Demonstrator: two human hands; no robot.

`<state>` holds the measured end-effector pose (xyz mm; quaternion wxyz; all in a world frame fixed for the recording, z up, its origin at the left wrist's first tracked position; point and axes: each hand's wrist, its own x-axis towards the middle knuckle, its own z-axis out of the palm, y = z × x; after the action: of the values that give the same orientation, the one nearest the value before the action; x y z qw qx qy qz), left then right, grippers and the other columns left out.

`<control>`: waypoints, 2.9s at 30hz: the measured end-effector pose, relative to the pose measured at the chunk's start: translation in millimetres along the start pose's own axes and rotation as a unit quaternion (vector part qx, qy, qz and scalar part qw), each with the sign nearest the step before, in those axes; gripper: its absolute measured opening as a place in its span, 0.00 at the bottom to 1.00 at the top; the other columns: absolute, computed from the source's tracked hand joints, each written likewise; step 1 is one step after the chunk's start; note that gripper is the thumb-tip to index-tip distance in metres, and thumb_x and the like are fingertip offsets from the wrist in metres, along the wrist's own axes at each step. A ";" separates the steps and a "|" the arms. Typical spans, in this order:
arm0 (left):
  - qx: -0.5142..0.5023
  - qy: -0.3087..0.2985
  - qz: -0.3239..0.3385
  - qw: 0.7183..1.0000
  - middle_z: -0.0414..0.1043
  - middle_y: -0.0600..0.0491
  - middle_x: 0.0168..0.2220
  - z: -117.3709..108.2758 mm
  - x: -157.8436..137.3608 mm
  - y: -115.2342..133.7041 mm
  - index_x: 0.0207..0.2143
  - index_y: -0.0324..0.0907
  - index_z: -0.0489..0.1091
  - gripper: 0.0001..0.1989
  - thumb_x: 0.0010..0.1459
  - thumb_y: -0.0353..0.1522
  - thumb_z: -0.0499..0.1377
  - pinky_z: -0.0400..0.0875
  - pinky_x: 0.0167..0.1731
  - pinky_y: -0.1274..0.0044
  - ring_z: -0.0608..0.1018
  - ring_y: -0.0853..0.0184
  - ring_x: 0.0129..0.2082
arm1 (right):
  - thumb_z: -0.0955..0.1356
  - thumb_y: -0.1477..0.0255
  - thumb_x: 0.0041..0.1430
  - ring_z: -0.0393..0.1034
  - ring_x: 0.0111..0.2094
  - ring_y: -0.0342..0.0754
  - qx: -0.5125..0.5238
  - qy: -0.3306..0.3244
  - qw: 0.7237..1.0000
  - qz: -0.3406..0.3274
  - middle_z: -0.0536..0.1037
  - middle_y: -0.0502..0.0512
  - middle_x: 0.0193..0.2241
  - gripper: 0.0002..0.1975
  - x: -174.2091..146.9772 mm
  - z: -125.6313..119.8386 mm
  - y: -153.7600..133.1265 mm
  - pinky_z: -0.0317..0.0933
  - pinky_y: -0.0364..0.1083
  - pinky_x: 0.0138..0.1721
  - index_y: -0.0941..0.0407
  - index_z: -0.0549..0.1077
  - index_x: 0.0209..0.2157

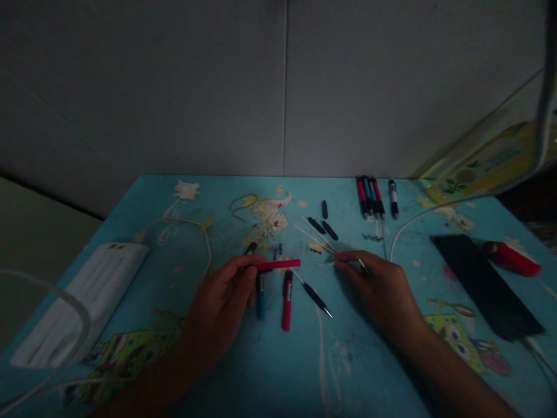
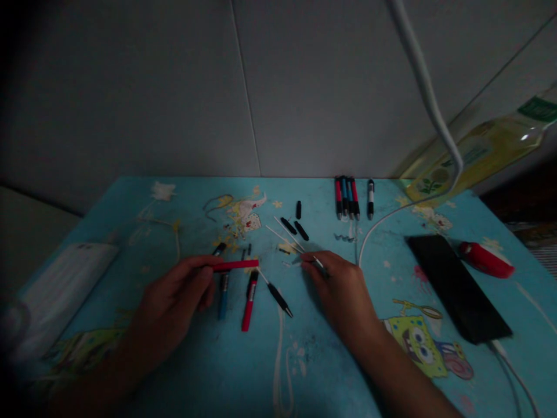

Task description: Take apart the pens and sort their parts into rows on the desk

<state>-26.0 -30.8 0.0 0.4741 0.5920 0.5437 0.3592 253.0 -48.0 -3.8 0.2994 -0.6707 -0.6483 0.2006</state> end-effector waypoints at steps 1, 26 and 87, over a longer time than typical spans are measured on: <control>0.002 -0.002 -0.001 1.000 0.67 0.58 0.22 0.0 -0.1 -0.8 0.47 0.43 0.71 0.13 0.66 0.39 0.53 0.64 0.23 0.81 0.70 0.71 0.22 | 0.67 0.65 0.62 0.77 0.34 0.51 -0.004 0.003 1.000 0.001 0.82 0.52 0.37 0.09 0.0 0.3 0.2 0.68 0.49 0.38 0.49 0.79 0.40; 0.010 -0.100 0.065 0.993 0.67 0.59 0.22 2.4 -4.7 1.3 0.50 0.42 0.72 0.15 0.68 0.37 0.52 0.64 0.24 0.81 0.70 0.73 0.21 | 0.71 0.65 0.59 0.63 0.21 0.40 0.199 0.007 0.980 0.003 0.79 0.50 0.30 0.06 -19.7 -11.4 -42.3 0.60 0.41 0.23 0.53 0.78 0.34; 0.496 -0.103 0.320 0.801 0.71 0.53 0.34 -3.8 0.6 1.2 0.52 0.50 0.68 0.13 0.68 0.32 0.52 0.64 0.31 0.74 0.74 0.67 0.27 | 0.62 0.70 0.69 0.76 0.33 0.44 -0.115 -0.107 0.954 -0.257 0.76 0.55 0.43 0.15 -23.5 13.0 -29.5 0.72 0.44 0.35 0.48 0.72 0.54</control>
<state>-29.1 -29.6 2.2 0.0274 0.9199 0.3756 0.1090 220.5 -70.0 3.3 0.1903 -0.4861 -0.8456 0.1113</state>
